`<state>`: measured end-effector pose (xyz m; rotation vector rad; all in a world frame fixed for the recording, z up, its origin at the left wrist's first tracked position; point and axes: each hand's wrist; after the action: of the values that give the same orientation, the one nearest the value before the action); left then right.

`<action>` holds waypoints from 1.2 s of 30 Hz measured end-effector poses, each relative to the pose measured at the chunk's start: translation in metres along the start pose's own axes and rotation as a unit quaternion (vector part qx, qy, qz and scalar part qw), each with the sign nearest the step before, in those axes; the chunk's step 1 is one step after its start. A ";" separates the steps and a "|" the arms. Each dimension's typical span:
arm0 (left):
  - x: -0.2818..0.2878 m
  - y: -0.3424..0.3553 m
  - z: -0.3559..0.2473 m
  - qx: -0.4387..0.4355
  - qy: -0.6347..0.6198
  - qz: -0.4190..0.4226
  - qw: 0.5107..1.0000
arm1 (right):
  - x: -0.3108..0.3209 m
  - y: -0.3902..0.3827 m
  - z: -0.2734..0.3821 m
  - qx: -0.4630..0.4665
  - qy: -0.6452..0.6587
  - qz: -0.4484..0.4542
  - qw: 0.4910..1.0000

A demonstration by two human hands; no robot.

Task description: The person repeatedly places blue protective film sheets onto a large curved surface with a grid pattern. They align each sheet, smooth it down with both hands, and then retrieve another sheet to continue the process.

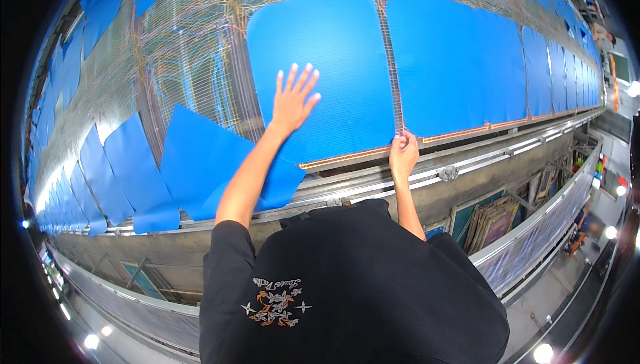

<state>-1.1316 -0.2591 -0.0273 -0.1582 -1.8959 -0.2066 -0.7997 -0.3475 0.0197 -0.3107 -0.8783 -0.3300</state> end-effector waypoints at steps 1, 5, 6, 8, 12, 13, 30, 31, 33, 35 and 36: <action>-0.002 0.014 0.002 0.014 0.014 -0.012 1.000 | 0.003 -0.002 -0.006 -0.034 -0.002 0.024 0.999; -0.017 0.039 -0.013 0.054 0.020 -0.045 0.997 | -0.008 -0.005 -0.029 -0.061 0.025 0.013 0.998; -0.021 0.039 -0.017 0.063 0.012 -0.049 0.997 | -0.008 -0.004 -0.023 -0.071 0.036 0.015 0.997; -0.021 0.040 -0.015 0.056 0.013 -0.044 0.997 | -0.009 0.001 -0.017 -0.077 0.010 0.010 0.997; -0.021 0.041 -0.016 0.051 -0.001 -0.053 0.997 | -0.007 0.007 -0.021 -0.065 -0.025 0.039 0.997; -0.020 0.041 -0.016 0.053 -0.003 -0.053 0.997 | -0.006 0.011 -0.022 -0.064 -0.026 0.067 0.995; -0.041 0.004 -0.089 -0.082 0.053 0.043 0.994 | 0.066 0.056 0.154 -0.045 0.329 0.282 0.900; -0.042 -0.011 -0.137 -0.076 0.089 0.023 0.993 | 0.071 0.059 0.145 -0.049 0.353 0.250 0.900; -0.065 -0.050 -0.176 -0.130 -0.182 0.100 0.970 | 0.078 0.065 0.133 -0.050 0.369 0.209 0.904; -0.068 -0.071 -0.206 -0.150 -0.200 0.133 0.959 | 0.078 0.067 0.122 -0.046 0.364 0.196 0.909; -0.070 -0.076 -0.212 -0.161 -0.208 0.149 0.953 | 0.078 0.067 0.119 -0.045 0.354 0.192 0.914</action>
<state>-0.9298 -0.3807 -0.0304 -0.7552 -2.2111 -0.2908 -0.8091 -0.2521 0.1440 -0.4041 -0.0754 -0.0945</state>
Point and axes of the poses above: each hand's wrist, its own y-axis towards the middle knuckle, its own x-axis out of the back of the hand, z = x × y, and after that the axes turned 3 degrees about x, right-handed
